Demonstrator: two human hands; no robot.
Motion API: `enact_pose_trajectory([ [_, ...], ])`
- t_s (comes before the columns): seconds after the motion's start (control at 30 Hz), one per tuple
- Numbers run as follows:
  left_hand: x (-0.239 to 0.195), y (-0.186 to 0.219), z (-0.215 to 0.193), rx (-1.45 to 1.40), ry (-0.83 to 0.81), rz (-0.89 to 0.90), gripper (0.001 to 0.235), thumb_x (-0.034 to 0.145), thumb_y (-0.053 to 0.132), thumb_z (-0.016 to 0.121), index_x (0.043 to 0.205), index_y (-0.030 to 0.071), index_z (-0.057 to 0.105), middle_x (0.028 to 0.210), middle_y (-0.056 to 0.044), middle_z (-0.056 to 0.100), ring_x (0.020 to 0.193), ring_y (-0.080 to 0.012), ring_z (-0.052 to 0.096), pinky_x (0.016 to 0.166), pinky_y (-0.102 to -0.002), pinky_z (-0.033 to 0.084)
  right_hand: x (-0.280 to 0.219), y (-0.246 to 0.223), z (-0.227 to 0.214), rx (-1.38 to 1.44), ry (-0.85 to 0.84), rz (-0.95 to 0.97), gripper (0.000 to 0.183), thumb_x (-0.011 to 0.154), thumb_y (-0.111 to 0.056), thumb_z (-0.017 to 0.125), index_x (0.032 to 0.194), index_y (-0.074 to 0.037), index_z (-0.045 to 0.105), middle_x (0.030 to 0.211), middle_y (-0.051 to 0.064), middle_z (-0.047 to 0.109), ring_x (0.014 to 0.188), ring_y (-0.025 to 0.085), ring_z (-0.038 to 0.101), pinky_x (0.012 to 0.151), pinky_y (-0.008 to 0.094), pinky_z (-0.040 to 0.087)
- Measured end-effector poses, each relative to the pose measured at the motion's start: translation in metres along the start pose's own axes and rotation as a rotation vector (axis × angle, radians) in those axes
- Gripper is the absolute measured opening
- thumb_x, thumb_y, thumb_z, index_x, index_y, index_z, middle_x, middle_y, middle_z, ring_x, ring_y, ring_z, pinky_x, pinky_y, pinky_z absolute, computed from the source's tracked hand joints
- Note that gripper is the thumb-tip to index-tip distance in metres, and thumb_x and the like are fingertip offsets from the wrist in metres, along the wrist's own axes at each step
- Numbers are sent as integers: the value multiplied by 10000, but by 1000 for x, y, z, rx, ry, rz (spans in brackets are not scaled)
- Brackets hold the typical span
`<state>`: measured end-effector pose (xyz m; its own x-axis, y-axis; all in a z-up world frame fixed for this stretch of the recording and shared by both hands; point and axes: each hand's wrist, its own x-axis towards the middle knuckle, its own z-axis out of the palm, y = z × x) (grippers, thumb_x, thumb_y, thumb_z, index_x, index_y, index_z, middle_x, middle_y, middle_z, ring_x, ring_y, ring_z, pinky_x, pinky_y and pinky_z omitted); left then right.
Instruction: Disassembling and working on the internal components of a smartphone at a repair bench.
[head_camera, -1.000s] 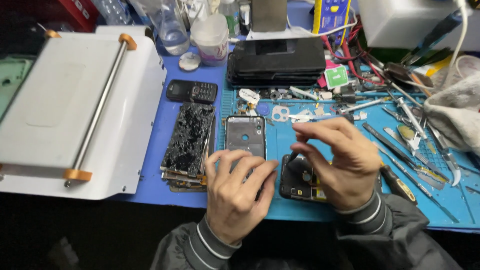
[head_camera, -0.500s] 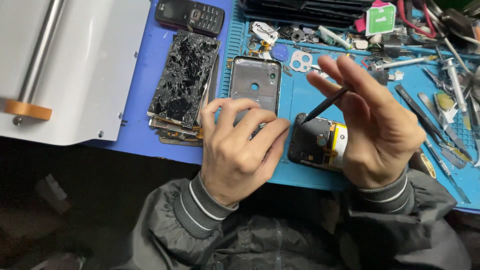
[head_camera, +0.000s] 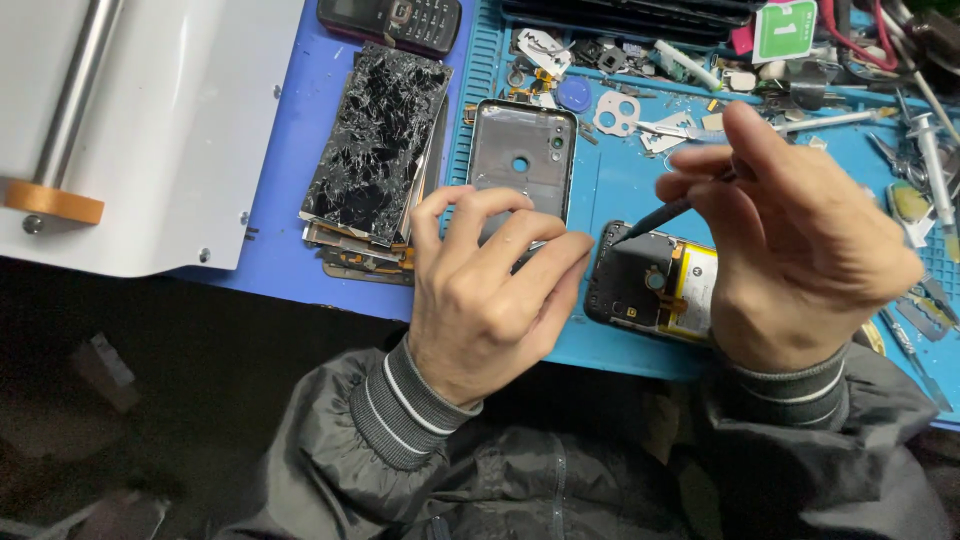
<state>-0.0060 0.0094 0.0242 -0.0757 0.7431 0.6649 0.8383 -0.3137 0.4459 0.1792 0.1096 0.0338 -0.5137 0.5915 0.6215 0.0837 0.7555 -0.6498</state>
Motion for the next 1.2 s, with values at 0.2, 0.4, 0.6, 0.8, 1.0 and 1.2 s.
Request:
enact_pose_trajectory([
  [0.2, -1, -1, 1, 21, -1, 10, 160, 842, 43, 795, 986, 76, 735, 997, -15, 661, 1006, -264, 583, 1047, -530, 338, 1, -8, 7, 3, -5, 66, 499, 1022, 253, 704, 1439, 105, 473, 1183, 298, 683, 1099, 352, 744, 990, 414, 699],
  [0.4, -2, -2, 2, -1, -8, 7, 180, 835, 45, 795, 1001, 73, 731, 991, -20, 666, 1005, -267, 585, 1048, -523, 340, -10, -16, 0, -8, 153, 103, 470, 1194, 260, 552, 1537, 9, 354, 1339, 318, 593, 1065, 383, 709, 1033, 467, 687],
  [0.6, 8, 20, -10, -191, -133, 29, 576, 919, 95, 805, 1396, -74, 530, 1162, -130, 714, 1049, -235, 642, 1077, -437, 446, -26, -29, 1, 67, 193, 108, 516, 975, 109, 738, 1320, 28, 363, 1051, 200, 604, 1012, 323, 756, 932, 373, 706],
  [0.8, 13, 18, -2, -195, -153, 237, 484, 969, -69, 675, 1410, -137, 486, 1271, -228, 741, 1040, -241, 765, 903, -361, 611, -32, -56, -23, 63, 35, 329, 569, 641, 5, 817, 1124, 179, 573, 1103, 272, 704, 990, 305, 761, 955, 373, 689],
  [1.0, 10, -8, -20, -132, -72, 48, 339, 845, -139, 616, 1158, -31, 685, 961, -106, 693, 732, -230, 514, 743, -382, 456, -61, -33, -90, -1054, -193, 509, 267, 977, -62, 860, 1218, 31, 792, 1052, 118, 764, 922, 253, 622, 720, 356, 506],
  [1.2, 6, -9, -7, -159, 2, -70, 144, 873, 3, 699, 991, -30, 624, 806, -96, 566, 688, -219, 469, 673, -367, 421, -82, -15, -98, -1044, -223, 566, 299, 926, -105, 856, 1198, 12, 812, 945, 129, 723, 727, 211, 653, 626, 321, 506],
])
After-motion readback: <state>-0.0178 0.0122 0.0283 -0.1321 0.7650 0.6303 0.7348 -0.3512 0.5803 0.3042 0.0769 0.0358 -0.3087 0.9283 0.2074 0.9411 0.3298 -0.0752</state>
